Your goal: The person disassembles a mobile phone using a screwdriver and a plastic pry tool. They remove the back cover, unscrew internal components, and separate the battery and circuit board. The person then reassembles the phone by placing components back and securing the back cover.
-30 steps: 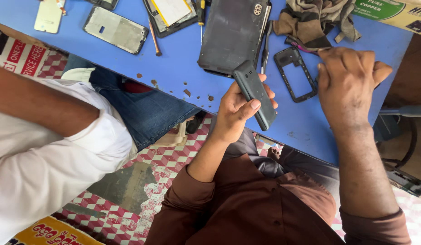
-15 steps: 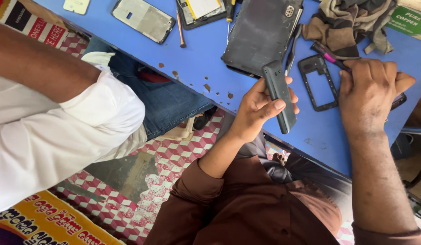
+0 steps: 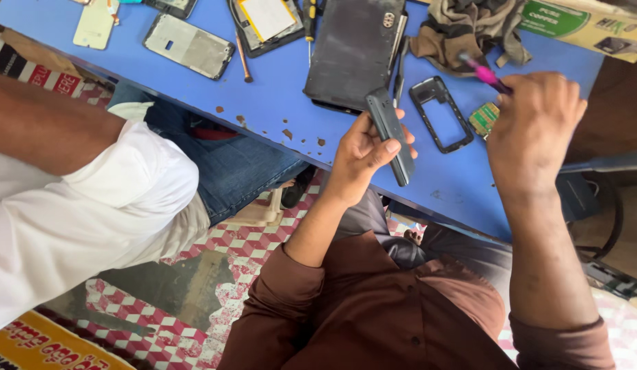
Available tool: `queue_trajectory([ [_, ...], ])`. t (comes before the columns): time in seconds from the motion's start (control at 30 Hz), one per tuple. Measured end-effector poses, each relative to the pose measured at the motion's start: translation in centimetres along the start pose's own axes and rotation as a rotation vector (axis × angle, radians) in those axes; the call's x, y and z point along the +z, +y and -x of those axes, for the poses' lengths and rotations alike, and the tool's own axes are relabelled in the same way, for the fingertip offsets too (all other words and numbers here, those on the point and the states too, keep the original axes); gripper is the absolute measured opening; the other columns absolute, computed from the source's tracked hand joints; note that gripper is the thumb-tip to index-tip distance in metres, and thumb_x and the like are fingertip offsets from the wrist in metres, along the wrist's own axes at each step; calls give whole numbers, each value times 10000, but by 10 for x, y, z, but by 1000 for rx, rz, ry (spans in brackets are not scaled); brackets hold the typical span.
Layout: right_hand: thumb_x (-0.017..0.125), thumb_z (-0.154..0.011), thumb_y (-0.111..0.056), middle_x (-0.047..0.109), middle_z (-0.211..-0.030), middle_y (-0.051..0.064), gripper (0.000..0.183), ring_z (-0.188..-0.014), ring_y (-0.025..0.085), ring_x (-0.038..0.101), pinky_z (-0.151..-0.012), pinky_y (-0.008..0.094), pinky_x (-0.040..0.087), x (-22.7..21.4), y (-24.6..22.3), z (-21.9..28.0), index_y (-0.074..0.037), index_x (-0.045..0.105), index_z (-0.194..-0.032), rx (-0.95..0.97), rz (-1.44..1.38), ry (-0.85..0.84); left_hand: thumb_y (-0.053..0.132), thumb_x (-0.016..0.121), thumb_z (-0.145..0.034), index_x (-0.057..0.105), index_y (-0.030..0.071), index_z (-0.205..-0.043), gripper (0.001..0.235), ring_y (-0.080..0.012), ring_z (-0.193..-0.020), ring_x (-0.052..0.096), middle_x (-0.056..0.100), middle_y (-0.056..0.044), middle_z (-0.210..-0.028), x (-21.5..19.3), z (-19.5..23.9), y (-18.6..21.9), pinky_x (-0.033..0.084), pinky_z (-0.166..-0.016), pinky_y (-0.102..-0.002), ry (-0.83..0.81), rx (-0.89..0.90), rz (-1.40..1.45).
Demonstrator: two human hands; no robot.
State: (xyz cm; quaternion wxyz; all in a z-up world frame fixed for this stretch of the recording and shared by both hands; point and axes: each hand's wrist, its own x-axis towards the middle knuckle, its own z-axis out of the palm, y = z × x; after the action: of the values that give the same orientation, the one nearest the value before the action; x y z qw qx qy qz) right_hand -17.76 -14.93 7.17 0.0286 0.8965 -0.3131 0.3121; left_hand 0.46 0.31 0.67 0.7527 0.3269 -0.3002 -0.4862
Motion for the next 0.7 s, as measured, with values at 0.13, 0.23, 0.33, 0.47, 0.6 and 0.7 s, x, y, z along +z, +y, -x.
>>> queue_trajectory([
  [0.13,766,-1028,116,608,-1148,176,238,-959,261,621,-871,415,562,-36,-19,21,22,596,-1166,200,-479,104,235,761,-978,484,-24,-1425,586,-271,-1029,715,670,-152,-1151,5,-5,2,595,-904,-397,40,2,1],
  [0.23,708,-1059,116,611,-1187,183,220,-1010,235,655,-939,359,631,-41,-22,44,25,519,-1126,201,-880,166,183,739,-980,470,-7,-1419,548,-282,-1063,709,659,-160,-1190,11,-9,0,589,-899,-402,82,15,-2],
  [0.33,673,-1014,38,647,-1168,161,179,-1033,227,735,-921,347,660,-37,-20,61,16,519,-1101,270,-1161,128,95,723,-984,461,20,-1404,501,-299,-1146,694,637,-163,-1245,24,-12,-11,593,-975,-438,87,57,72],
  [0.47,699,-1023,26,695,-1161,219,128,-991,270,754,-872,352,658,-23,-20,71,62,627,-1123,199,-1132,45,-18,720,-986,471,37,-1411,495,-312,-1247,664,617,-164,-1303,32,-9,-21,547,-1113,-448,90,161,21],
  [0.6,728,-1009,-64,735,-1076,194,157,-959,257,763,-859,336,627,-18,-12,79,49,686,-1111,156,-1123,54,-60,719,-988,496,27,-1388,466,-314,-1213,670,624,-173,-1254,30,-6,-24,544,-1150,-477,104,176,-10],
  [0.7,715,-1010,-76,751,-1023,176,174,-997,269,741,-920,347,589,-20,-6,81,44,685,-1132,148,-1100,-19,-54,731,-979,495,29,-1377,470,-329,-1256,664,630,-175,-1291,31,-6,-25,541,-1145,-483,111,158,-24],
])
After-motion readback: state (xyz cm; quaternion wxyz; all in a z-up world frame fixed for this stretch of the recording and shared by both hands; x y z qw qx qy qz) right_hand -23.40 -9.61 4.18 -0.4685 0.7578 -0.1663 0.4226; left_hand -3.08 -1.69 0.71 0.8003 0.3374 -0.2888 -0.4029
